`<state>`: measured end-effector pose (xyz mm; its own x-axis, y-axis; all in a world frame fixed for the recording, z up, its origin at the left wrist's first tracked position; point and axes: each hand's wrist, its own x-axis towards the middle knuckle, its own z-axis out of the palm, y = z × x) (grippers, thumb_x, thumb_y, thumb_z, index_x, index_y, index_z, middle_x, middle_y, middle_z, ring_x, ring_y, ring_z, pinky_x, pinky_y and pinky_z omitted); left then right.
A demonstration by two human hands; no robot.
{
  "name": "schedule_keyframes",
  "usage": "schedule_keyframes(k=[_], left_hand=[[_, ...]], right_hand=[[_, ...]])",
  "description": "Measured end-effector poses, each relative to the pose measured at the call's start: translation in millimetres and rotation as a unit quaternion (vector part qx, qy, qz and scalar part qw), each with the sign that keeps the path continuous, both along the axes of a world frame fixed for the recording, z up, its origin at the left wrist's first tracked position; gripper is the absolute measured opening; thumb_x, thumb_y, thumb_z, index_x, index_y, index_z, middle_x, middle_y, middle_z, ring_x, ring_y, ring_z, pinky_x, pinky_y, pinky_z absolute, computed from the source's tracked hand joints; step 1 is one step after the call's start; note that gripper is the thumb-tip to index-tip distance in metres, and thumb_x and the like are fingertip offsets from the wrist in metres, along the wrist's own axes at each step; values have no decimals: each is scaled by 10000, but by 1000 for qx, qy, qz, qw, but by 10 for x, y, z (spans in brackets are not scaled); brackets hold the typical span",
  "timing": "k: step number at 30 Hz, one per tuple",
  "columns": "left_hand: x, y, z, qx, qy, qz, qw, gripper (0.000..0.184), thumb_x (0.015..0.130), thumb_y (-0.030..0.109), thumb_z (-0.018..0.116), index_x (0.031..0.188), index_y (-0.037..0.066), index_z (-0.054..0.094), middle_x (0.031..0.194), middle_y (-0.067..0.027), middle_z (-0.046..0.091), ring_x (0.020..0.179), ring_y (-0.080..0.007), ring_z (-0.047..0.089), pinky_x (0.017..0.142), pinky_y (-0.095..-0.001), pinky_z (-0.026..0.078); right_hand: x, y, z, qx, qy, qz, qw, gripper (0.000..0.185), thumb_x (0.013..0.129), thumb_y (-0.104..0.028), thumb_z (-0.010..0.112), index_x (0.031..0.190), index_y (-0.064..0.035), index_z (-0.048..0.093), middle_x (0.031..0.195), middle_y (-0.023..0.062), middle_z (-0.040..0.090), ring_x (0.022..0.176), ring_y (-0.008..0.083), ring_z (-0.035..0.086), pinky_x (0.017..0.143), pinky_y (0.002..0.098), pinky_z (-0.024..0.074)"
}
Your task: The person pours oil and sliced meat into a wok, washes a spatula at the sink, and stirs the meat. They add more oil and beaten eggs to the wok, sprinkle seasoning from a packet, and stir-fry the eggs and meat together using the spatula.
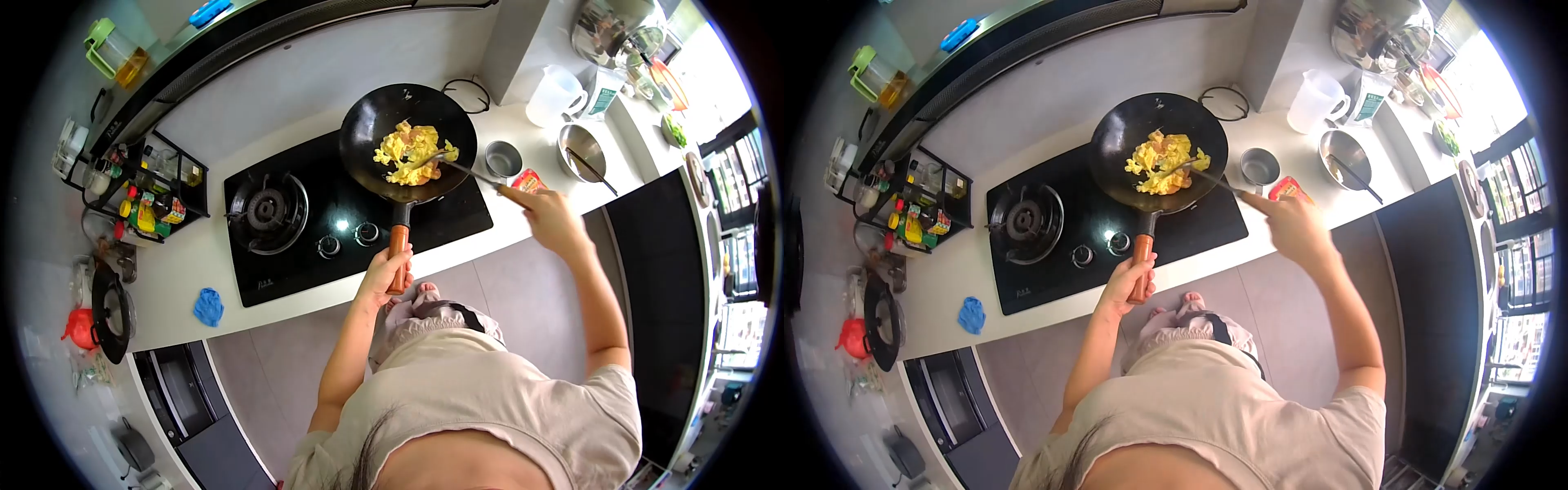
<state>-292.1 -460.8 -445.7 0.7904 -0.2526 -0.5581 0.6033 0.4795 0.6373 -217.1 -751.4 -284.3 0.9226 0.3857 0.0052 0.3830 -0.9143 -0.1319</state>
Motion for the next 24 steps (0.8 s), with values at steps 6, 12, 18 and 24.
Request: schedule_keyframes(k=[6,12,18,24], left_hand=[[4,0,45,3,4,-1,1000,343,885,179,622,1165,23,497,740,-40,538,525,-140,547,463,-260,447],[-4,-7,19,-2,4,-5,1000,338,881,181,627,1156,21,510,746,-46,537,530,-150,543,467,-264,445],[-7,0,28,-3,0,2,1000,343,881,183,625,1151,10,501,736,-40,538,527,-139,548,457,-256,453],[-3,-2,40,3,1,0,1000,319,882,190,633,1130,30,512,733,-40,538,521,-139,546,452,-255,446]], right_hand=[[-45,-89,294,-142,-23,-21,989,569,780,-5,535,1251,-319,590,806,107,617,687,274,640,602,389,492],[453,472,-621,14,-36,-30,999,567,799,-17,522,1299,-284,534,817,137,626,698,330,643,592,453,507],[-33,-1,194,-12,26,-19,999,381,783,-63,612,1143,-181,640,819,138,641,786,337,605,697,439,470],[21,20,-408,-32,58,-3,998,593,794,-26,501,1312,-313,524,719,139,601,671,319,631,599,439,485]])
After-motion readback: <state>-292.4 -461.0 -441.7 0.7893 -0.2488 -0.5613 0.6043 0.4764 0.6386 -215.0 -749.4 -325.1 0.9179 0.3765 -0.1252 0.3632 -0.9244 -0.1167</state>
